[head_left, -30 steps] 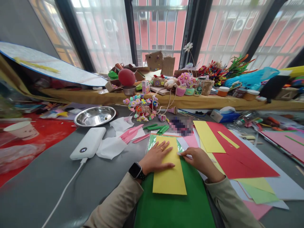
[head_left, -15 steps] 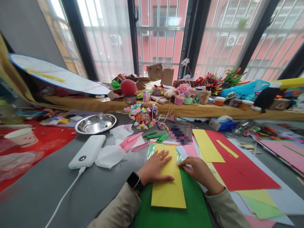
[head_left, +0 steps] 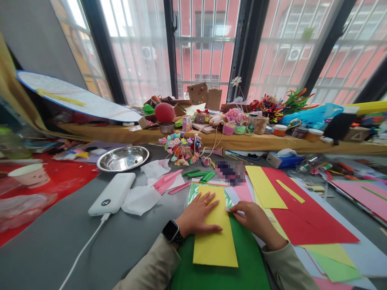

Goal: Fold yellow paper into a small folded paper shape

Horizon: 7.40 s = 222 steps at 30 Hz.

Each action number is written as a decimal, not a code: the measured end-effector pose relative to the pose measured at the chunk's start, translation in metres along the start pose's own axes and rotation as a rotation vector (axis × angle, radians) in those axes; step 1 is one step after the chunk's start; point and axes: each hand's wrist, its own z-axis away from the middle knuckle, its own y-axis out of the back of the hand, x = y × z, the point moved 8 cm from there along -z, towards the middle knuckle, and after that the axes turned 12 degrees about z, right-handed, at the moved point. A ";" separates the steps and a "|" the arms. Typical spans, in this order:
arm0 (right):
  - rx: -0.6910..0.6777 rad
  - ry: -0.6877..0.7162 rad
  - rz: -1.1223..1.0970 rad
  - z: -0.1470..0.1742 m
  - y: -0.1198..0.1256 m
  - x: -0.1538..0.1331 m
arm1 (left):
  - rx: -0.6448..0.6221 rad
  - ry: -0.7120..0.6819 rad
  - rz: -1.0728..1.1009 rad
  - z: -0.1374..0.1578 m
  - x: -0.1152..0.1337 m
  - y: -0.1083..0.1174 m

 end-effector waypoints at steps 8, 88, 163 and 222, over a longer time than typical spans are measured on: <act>0.004 0.003 -0.002 0.000 -0.001 0.001 | 0.004 0.001 -0.002 0.000 -0.001 -0.001; -0.095 0.033 -0.092 0.004 0.002 -0.005 | 0.080 0.123 -0.041 0.004 -0.015 0.005; -0.421 0.271 -0.428 0.040 -0.007 -0.030 | 0.072 0.132 -0.003 0.005 -0.015 0.005; -0.270 -0.014 -0.304 0.022 -0.016 -0.016 | 0.084 0.122 -0.029 0.004 -0.015 0.003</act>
